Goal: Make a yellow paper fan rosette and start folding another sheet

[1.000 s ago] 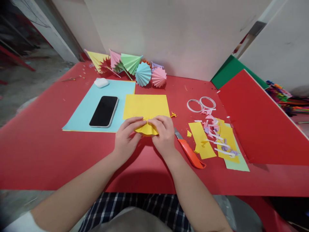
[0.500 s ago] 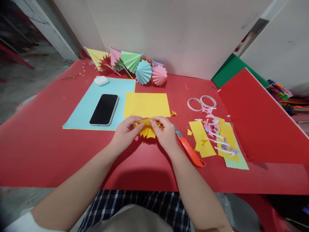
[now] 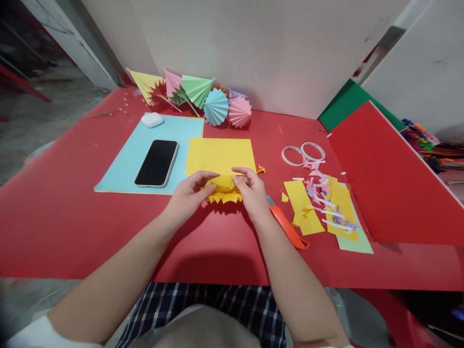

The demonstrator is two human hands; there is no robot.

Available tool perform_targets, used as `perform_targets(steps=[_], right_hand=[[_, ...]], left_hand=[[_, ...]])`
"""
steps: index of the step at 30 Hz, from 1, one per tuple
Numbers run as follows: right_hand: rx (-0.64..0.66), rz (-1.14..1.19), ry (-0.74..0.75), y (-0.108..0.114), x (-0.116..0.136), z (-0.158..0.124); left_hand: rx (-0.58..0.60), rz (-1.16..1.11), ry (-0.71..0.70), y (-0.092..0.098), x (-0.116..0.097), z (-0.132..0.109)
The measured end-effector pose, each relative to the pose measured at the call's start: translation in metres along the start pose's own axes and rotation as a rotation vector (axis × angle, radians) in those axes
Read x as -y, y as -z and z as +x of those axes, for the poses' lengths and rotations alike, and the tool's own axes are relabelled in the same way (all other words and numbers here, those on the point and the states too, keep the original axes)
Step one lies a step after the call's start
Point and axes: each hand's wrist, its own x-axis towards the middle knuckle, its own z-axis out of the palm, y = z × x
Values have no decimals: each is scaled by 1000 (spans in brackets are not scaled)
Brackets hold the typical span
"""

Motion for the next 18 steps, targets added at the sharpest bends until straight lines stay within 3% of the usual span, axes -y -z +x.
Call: perform_targets(steps=[18], right_hand=[[55, -37, -16, -1, 0, -2]], left_hand=[[47, -113, 82, -2, 1, -2]])
